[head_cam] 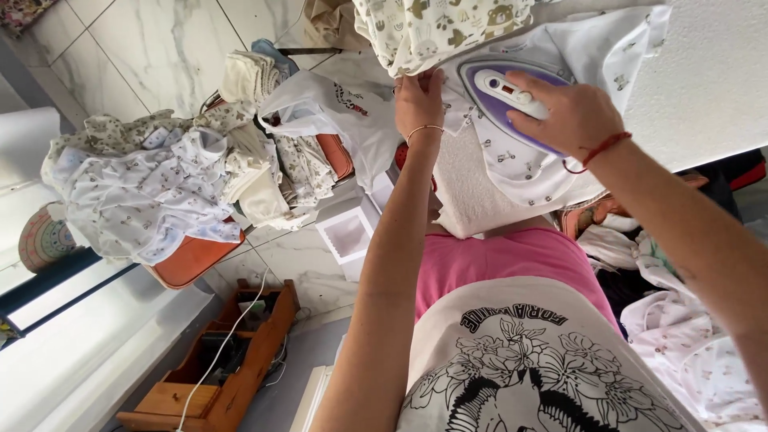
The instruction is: The person irons and folds baby clothes on an ironing board, smoothing the fabric and using a steam iron before folding each piece neatly.
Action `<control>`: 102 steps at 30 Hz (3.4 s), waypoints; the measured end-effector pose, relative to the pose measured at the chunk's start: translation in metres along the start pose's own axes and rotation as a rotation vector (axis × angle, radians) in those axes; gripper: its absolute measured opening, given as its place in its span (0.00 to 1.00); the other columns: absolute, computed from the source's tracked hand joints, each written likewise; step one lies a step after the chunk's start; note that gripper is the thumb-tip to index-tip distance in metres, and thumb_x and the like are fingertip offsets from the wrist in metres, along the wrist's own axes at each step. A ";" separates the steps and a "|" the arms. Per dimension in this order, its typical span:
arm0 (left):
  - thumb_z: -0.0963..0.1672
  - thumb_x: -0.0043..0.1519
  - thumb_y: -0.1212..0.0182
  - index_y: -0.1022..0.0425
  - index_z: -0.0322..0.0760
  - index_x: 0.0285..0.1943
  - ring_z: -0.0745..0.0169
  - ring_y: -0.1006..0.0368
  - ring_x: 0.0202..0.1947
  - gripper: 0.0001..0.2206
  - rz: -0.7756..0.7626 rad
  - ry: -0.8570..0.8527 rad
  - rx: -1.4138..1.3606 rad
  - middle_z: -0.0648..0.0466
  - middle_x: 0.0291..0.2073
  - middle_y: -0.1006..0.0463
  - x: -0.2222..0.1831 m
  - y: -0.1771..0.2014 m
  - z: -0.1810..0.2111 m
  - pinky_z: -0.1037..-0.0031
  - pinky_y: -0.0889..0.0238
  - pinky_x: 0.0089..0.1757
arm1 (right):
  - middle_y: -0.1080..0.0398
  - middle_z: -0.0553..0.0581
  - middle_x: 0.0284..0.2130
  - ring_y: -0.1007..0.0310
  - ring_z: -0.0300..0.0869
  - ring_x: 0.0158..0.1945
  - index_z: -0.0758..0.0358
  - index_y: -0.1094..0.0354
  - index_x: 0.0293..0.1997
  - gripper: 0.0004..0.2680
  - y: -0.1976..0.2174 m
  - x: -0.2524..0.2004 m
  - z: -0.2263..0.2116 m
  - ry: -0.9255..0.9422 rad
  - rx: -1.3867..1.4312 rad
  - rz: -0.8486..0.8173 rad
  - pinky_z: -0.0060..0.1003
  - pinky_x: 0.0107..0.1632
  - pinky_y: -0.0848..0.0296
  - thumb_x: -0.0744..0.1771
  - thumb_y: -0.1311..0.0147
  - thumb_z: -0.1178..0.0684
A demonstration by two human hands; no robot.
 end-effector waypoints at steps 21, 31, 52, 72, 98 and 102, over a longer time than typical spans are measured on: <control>0.52 0.50 0.48 0.31 0.42 0.31 0.58 0.33 0.37 0.13 0.025 -0.040 0.014 0.55 0.35 0.31 0.004 -0.003 -0.003 0.64 0.37 0.31 | 0.29 0.54 0.27 0.31 0.42 0.19 0.53 0.39 0.55 0.16 -0.001 -0.040 0.003 -0.121 -0.005 0.088 0.34 0.18 0.30 0.63 0.51 0.44; 0.52 0.49 0.49 0.31 0.44 0.31 0.61 0.34 0.37 0.13 0.007 -0.025 0.029 0.58 0.31 0.28 -0.004 0.003 0.004 0.65 0.39 0.31 | 0.28 0.47 0.29 0.28 0.42 0.29 0.47 0.37 0.56 0.17 0.001 -0.024 0.023 -0.063 -0.095 0.029 0.40 0.30 0.27 0.63 0.51 0.40; 0.40 0.53 0.45 0.35 0.45 0.38 0.58 0.36 0.38 0.07 0.187 -0.739 0.155 0.57 0.34 0.32 -0.082 -0.002 0.068 0.71 0.39 0.33 | 0.33 0.65 0.50 0.31 0.48 0.40 0.78 0.33 0.51 0.10 0.067 -0.161 0.092 -0.289 0.303 0.554 0.35 0.37 0.32 0.66 0.43 0.64; 0.46 0.57 0.56 0.36 0.46 0.32 0.53 0.39 0.30 0.05 -0.173 -1.015 0.221 0.56 0.29 0.37 -0.095 -0.102 0.118 0.66 0.40 0.18 | 0.34 0.58 0.29 0.36 0.42 0.27 0.66 0.30 0.37 0.04 -0.013 -0.044 0.114 -0.156 0.335 0.379 0.33 0.29 0.34 0.64 0.50 0.64; 0.48 0.53 0.50 0.37 0.47 0.30 0.48 0.33 0.26 0.05 -0.100 -1.014 0.341 0.55 0.21 0.31 -0.093 -0.126 0.135 0.62 0.38 0.27 | 0.31 0.49 0.24 0.34 0.40 0.28 0.53 0.28 0.30 0.02 -0.038 -0.008 0.148 -0.415 0.414 0.118 0.33 0.32 0.33 0.60 0.45 0.56; 0.44 0.53 0.53 0.40 0.45 0.29 0.50 0.34 0.35 0.02 -0.132 -0.848 0.326 0.56 0.24 0.31 -0.089 -0.129 0.138 0.60 0.39 0.27 | 0.30 0.50 0.24 0.33 0.42 0.29 0.54 0.28 0.31 0.03 -0.036 -0.007 0.148 -0.399 0.409 0.096 0.35 0.32 0.33 0.61 0.47 0.57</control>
Point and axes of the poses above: each hand's wrist, its own x-axis towards the middle knuckle, its own y-axis out of the back of the hand, z = x × y, the point moved 8 cm from there along x, towards the middle knuckle
